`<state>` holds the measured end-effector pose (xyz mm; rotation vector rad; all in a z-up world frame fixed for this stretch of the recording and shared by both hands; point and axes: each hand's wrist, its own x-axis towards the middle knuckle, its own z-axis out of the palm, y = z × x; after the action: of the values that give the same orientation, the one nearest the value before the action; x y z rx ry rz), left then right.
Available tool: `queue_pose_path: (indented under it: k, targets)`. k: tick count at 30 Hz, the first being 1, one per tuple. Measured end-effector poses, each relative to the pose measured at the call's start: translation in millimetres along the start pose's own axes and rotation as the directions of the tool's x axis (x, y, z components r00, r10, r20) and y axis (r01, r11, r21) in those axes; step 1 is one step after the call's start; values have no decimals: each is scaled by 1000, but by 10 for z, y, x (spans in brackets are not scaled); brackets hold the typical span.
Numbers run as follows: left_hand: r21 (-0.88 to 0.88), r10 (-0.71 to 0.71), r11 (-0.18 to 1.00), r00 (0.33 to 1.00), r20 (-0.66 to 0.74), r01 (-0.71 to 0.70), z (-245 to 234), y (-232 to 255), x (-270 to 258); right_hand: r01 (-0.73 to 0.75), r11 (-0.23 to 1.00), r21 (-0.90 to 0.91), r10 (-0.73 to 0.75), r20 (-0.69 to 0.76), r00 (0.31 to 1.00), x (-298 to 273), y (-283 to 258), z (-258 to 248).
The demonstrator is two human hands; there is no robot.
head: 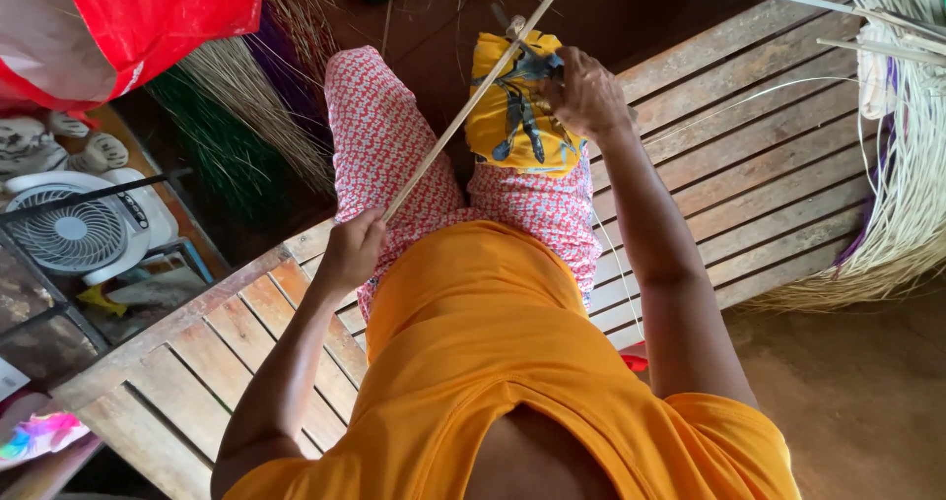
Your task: Manually splitting and stripping thin pieces of bamboo from a stalk using a small hand tool.
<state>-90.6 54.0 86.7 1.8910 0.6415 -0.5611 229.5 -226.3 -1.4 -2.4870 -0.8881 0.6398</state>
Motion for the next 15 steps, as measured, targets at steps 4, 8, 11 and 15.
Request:
queue_pose_path:
  k: [4, 8, 11, 15]
  targets:
    - [-2, 149, 989, 989, 14, -149, 235, 108, 641, -5, 999, -50, 2, -62, 998, -54, 112, 100]
    - [-87, 220, 970, 972, -86, -227, 563, 310, 1458, 60, 993, -99, -68, -82, 994, -122, 56, 33]
    - [-104, 214, 970, 973, -81, -222, 769, 559, 1830, 46, 983, -180, -88, -233, 969, -130, 127, 134]
    - [-179, 203, 961, 977, -58, -210, 963, 792, 2128, 12, 963, -269, -102, -323, 941, -106, 125, 165]
